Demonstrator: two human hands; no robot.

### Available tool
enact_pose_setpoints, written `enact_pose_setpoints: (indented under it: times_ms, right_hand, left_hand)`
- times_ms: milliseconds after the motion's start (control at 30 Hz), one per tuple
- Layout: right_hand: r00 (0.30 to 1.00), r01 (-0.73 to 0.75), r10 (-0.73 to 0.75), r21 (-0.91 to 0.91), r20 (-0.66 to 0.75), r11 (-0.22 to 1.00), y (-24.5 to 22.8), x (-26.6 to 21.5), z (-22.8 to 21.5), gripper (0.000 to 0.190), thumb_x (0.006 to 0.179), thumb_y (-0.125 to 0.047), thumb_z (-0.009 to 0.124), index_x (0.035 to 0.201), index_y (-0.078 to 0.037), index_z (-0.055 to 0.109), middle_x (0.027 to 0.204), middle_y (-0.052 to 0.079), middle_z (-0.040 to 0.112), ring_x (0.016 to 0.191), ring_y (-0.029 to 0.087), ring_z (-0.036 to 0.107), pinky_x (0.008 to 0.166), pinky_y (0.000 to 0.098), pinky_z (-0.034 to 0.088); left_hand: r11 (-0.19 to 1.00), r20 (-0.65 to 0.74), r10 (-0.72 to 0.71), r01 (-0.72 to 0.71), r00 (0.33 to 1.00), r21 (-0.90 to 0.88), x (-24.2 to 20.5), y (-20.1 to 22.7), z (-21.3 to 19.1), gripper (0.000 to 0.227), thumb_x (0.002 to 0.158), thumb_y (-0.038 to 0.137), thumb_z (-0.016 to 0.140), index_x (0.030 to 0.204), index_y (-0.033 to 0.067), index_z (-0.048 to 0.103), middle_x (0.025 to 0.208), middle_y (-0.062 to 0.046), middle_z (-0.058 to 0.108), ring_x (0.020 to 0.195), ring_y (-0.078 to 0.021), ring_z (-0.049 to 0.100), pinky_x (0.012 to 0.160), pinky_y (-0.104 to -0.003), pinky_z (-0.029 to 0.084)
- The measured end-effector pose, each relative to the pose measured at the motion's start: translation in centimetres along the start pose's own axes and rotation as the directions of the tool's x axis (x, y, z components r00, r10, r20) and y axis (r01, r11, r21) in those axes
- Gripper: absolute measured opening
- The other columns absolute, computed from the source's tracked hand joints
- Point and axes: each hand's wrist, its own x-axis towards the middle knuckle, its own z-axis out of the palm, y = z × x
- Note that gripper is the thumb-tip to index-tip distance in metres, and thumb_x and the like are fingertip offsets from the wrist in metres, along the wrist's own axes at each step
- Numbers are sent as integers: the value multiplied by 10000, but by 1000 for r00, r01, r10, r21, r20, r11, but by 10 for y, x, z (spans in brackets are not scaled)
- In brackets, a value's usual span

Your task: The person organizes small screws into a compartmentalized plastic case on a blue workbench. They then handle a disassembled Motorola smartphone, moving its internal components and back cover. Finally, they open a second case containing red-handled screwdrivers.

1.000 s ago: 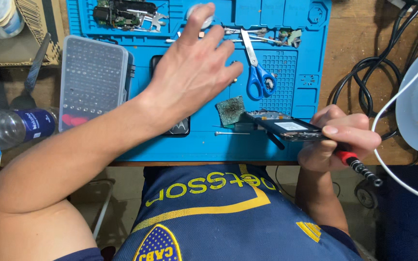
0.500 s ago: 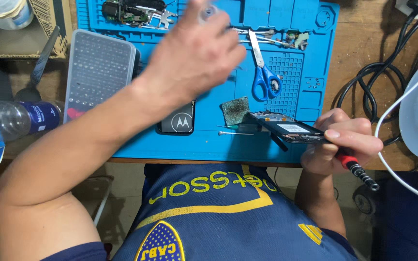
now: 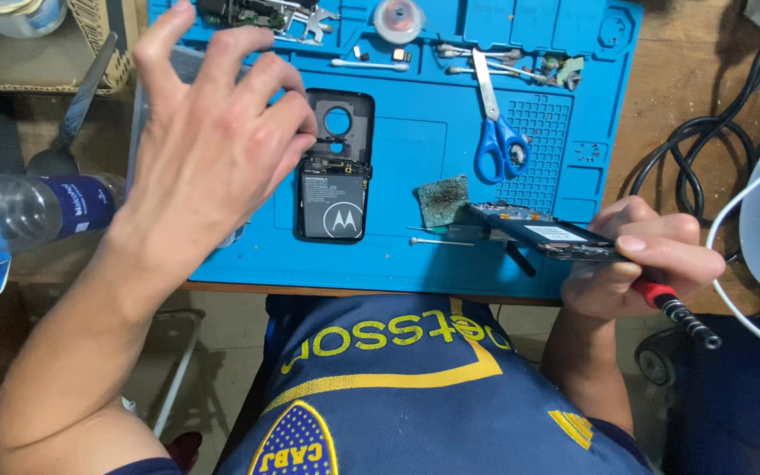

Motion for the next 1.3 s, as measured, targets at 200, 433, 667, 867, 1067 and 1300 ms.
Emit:
enact_pose_setpoints:
  times_ms: [200, 433, 667, 867, 1067, 1300]
  right_hand:
    - [999, -25, 27, -45, 47, 999, -7, 3, 2, 219, 994, -214, 575, 934, -86, 406, 778, 57, 349, 457, 153, 329, 455, 307, 316]
    - [1000, -2, 2, -5, 28, 1000, -2, 2, -1, 209, 976, -199, 568, 924, -74, 408, 758, 62, 343, 454, 161, 320, 442, 313, 323]
    - [994, 49, -48, -8, 103, 999, 1, 2, -4, 283, 958, -321, 597, 963, -100, 420, 634, 34, 376, 479, 159, 367, 480, 298, 325]
    - [983, 23, -15, -37, 185, 999, 2, 0, -9, 249, 920, -179, 632, 1000, -94, 411, 638, 71, 409, 489, 166, 382, 501, 285, 356]
    - [982, -1, 38, -199, 183, 980, -4, 3, -5, 265, 943, -227, 620, 1072, -72, 449, 808, 107, 386, 635, 214, 446, 580, 307, 372]
    - [956, 42, 68, -362, 286, 931, -20, 19, -5, 149, 994, -151, 625, 1056, -74, 515, 859, 135, 602, 801, 242, 530, 771, 338, 417]
  left_hand:
    - [991, -3, 15, -15, 1000, -131, 6, 1, -2, 150, 994, 349, 779, 939, 236, 698, 1371, 18, 671, 1426, -233, 423, 1093, -445, 236]
    - [986, -1, 32, -31, 999, -163, 13, 3, 2, 197, 917, 377, 809, 924, 234, 673, 1351, 9, 667, 1401, -243, 481, 1086, -468, 252]
    - [906, 107, 86, -33, 991, -421, 7, 6, -8, 1192, 557, 812, 726, 1456, 91, 420, 1446, -195, 536, 1366, -344, 425, 1073, -532, 230]
    - [948, 162, 130, -74, 978, -310, 2, 15, -5, 1378, 423, 845, 689, 1559, 176, 288, 1526, -213, 435, 1428, -355, 363, 1104, -522, 206]
    - [980, 145, 133, -109, 980, -165, 2, 18, -1, 1400, 377, 922, 637, 1551, 223, 335, 1470, -148, 502, 1366, -303, 447, 1105, -475, 225]
    - [980, 128, 136, -114, 982, -165, -1, 17, 2, 1379, 415, 943, 619, 1542, 211, 308, 1394, -127, 525, 1234, -259, 511, 1085, -466, 241]
